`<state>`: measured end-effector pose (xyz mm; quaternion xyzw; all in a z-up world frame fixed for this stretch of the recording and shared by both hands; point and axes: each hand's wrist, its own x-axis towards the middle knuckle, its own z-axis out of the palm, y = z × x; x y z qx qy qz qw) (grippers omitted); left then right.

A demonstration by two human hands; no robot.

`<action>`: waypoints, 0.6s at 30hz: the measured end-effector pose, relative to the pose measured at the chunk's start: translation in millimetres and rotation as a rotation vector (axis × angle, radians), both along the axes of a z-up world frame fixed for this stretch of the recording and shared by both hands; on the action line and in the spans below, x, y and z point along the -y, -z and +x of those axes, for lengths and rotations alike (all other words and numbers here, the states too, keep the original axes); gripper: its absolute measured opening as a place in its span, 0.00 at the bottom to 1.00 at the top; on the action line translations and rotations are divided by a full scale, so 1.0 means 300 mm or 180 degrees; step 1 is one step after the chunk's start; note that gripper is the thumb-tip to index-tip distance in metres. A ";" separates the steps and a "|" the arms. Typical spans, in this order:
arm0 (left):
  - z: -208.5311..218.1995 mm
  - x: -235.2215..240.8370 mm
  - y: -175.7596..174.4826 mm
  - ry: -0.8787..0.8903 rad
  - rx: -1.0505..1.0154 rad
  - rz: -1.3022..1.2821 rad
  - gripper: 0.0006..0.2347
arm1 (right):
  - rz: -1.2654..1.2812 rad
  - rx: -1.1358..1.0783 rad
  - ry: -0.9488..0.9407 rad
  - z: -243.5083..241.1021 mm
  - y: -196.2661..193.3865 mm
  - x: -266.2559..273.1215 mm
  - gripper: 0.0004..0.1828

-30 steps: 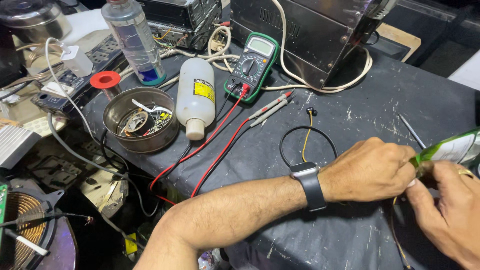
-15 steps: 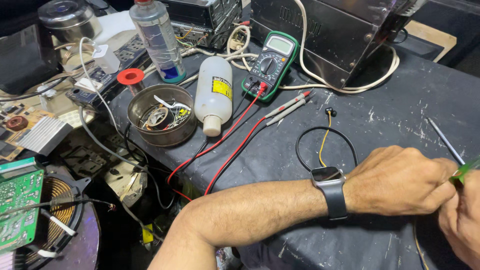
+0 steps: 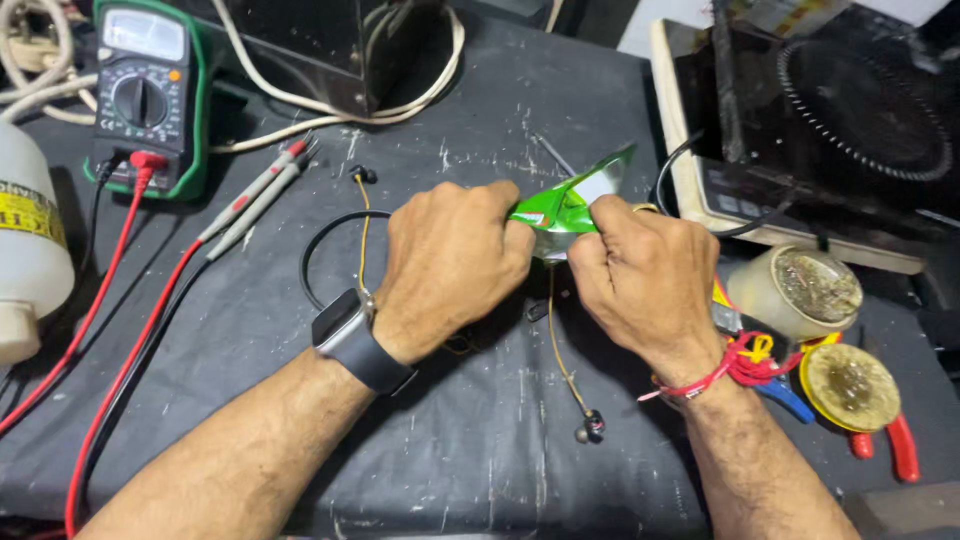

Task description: The person opens a green package containing white earphones and untangles the cable. They then handle a separate black earphone with exposed wires, stripping the insulation and twisting the internal conductors. The person continues to manipulate the wire ends, preparing them for connection.

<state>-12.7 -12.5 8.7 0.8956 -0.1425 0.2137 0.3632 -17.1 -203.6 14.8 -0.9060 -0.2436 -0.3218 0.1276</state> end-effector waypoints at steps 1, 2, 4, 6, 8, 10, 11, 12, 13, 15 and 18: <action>-0.003 -0.007 -0.014 -0.0003 0.0133 -0.0122 0.08 | -0.0001 -0.0015 0.0094 0.002 -0.007 -0.008 0.09; -0.008 -0.015 -0.027 -0.0004 0.0266 -0.0245 0.10 | 0.0000 -0.0030 0.0188 0.001 -0.012 -0.014 0.09; -0.019 -0.024 -0.043 0.0345 0.0950 -0.0117 0.07 | 0.0202 -0.0202 0.0378 0.002 -0.024 -0.007 0.11; -0.031 -0.028 -0.046 0.0609 0.1530 0.0113 0.05 | 0.0616 -0.0569 0.0505 0.000 -0.028 -0.006 0.14; -0.033 -0.019 -0.033 0.0835 0.1977 0.0462 0.04 | 0.0578 -0.0357 0.0174 -0.007 -0.016 -0.016 0.12; -0.029 0.002 -0.015 0.0378 0.1841 0.0583 0.07 | 0.0588 -0.0177 -0.0081 -0.010 -0.009 -0.031 0.11; -0.027 0.015 -0.001 0.0159 0.1744 0.0639 0.08 | 0.0615 -0.0126 -0.0151 -0.018 -0.004 -0.035 0.12; -0.019 0.026 0.011 0.0105 0.1425 0.0526 0.06 | 0.0641 -0.0076 -0.0220 -0.024 0.002 -0.041 0.12; -0.012 0.040 0.024 0.0053 0.1099 0.0402 0.05 | 0.0693 -0.0047 -0.0304 -0.031 0.007 -0.047 0.11; 0.004 0.054 0.040 -0.0042 0.0557 0.0039 0.05 | 0.0794 0.0044 -0.0484 -0.037 0.010 -0.061 0.10; 0.026 0.052 0.051 0.0002 -0.0125 -0.0821 0.07 | 0.0673 0.0099 -0.0735 -0.050 0.011 -0.081 0.10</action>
